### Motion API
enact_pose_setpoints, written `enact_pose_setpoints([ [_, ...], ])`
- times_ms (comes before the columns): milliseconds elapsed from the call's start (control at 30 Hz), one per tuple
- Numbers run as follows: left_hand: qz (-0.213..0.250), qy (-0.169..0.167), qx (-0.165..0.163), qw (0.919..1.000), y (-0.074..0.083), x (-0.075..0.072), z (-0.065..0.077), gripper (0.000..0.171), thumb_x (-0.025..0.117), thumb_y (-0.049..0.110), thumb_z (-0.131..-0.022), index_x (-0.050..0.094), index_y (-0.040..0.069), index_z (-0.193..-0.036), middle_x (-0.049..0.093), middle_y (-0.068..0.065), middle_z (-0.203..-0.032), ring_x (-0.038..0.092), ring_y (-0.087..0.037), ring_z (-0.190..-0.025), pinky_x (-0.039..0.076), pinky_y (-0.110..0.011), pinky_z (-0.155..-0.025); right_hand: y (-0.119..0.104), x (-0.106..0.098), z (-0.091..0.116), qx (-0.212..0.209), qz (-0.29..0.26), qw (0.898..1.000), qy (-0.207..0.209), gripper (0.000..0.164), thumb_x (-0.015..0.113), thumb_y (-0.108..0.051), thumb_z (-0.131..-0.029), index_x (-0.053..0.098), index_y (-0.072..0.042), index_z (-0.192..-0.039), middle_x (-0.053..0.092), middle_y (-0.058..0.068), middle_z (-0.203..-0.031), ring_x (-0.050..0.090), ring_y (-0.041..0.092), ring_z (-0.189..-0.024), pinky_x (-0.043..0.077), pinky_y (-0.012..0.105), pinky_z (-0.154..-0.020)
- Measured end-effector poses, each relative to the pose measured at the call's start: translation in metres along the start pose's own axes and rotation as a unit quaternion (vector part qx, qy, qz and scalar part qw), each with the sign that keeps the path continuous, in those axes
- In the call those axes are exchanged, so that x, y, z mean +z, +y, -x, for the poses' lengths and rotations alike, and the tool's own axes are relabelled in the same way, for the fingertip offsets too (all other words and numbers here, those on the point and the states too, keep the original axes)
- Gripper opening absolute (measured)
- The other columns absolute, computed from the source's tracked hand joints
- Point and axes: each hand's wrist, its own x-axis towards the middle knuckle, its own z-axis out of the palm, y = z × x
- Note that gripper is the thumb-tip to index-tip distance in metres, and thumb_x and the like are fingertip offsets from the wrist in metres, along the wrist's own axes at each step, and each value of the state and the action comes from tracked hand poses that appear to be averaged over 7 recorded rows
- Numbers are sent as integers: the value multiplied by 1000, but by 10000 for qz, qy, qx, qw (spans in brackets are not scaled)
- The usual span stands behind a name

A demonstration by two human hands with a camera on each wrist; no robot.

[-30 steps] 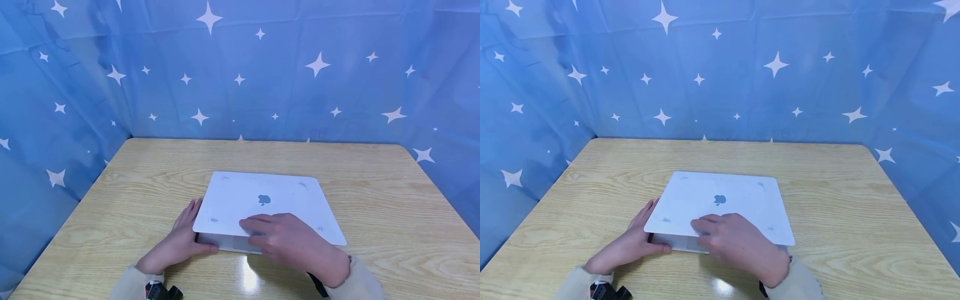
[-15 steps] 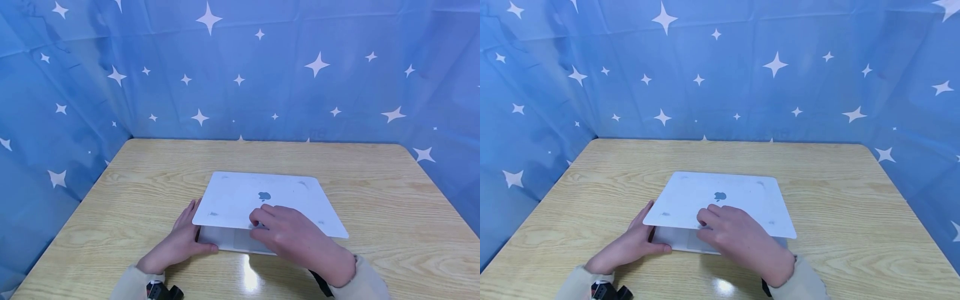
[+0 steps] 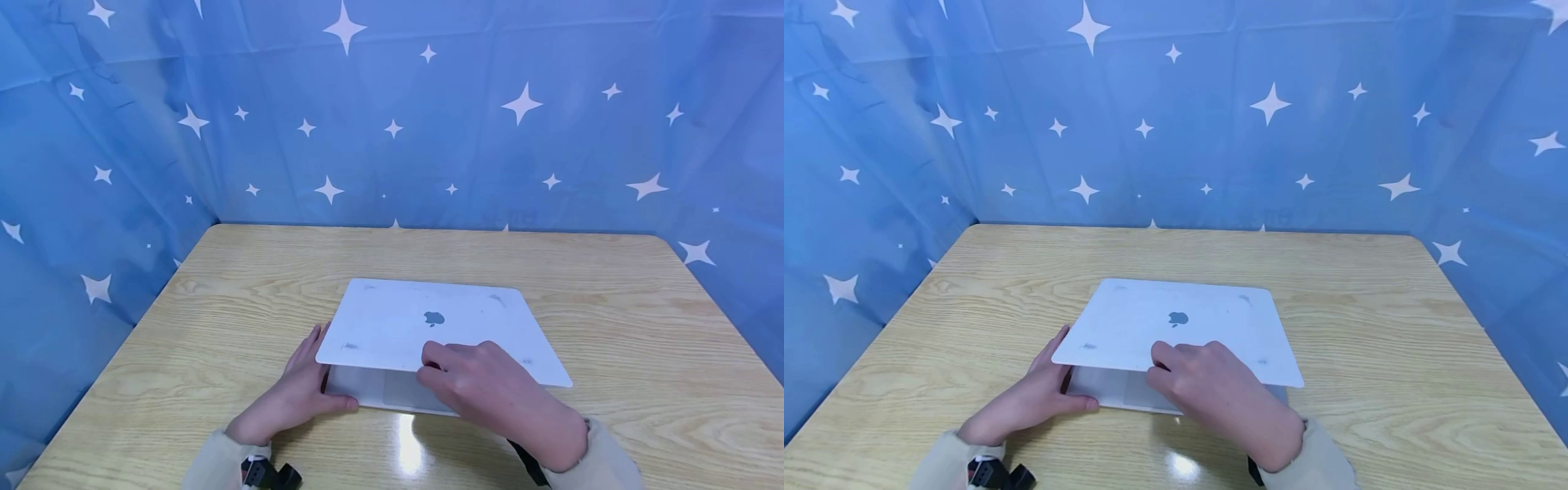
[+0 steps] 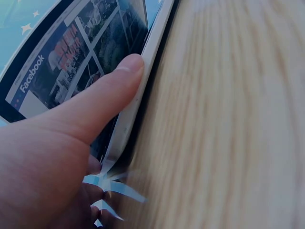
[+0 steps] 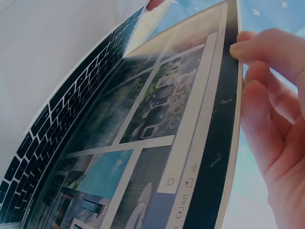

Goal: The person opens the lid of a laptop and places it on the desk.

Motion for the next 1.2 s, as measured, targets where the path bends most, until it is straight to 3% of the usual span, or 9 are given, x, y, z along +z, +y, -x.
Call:
enact_pose_setpoints([
  [167, -119, 51, 134, 9998, -1, 0, 0, 101, 67, 62, -61, 18, 29, -143, 8, -3, -149, -1, -35, -133, 5, -55, -101, -3, -9, -5, 68, 307, 9992, 265, 43, 16, 4, -85, 48, -13, -62, 44, -5, -71, 20, 3, -49, 8, 14, -40],
  [433, -248, 8, 55, 9997, 1, 1, 1, 102, 66, 63, -63, 17, 24, -144, 13, -3, -148, -1, -37, -132, 5, -57, -101, -5, -11, -6, 270, 462, 9977, 404, 43, 16, 3, -86, 51, -12, -66, 48, -3, -75, 21, 2, -45, 9, 14, -39],
  [633, -348, 68, 152, 9993, 1, 2, 1, 106, 64, 65, -62, 8, 26, -144, 9, 2, -149, 0, -36, -132, 7, -58, -99, -5, -13, -9, 456, 454, 9946, 818, 39, 23, 1, -86, 55, -11, -67, 48, -3, -72, 20, 2, -45, 8, 12, -38],
  [867, -576, 155, 214, 9980, 1, 2, 0, 109, 63, 67, -62, 10, 20, -145, 9, 0, -149, 3, -32, -133, 11, -57, -100, -6, -15, -14, 720, 506, 9895, 1145, 29, 35, -3, -85, 57, -12, -67, 47, -3, -69, 19, 1, -43, 6, 12, -39],
  [1067, -630, 73, 162, 9979, 3, 2, 1, 109, 61, 67, -64, 12, 10, -143, 3, -8, -149, 1, -37, -132, 9, -58, -100, -5, -15, -18, 827, 667, 9836, 1459, 22, 43, 0, -75, 59, -13, -67, 50, -4, -68, 28, 2, -43, 10, 11, -37],
  [1200, -689, 54, 114, 9975, 3, 2, 0, 109, 59, 68, -65, 12, 9, -143, 0, -9, -149, 1, -38, -132, 9, -57, -101, -4, -15, -19, 879, 764, 9809, 1557, 21, 46, -1, -75, 61, -13, -68, 52, -4, -68, 35, 4, -45, 14, 11, -36],
])
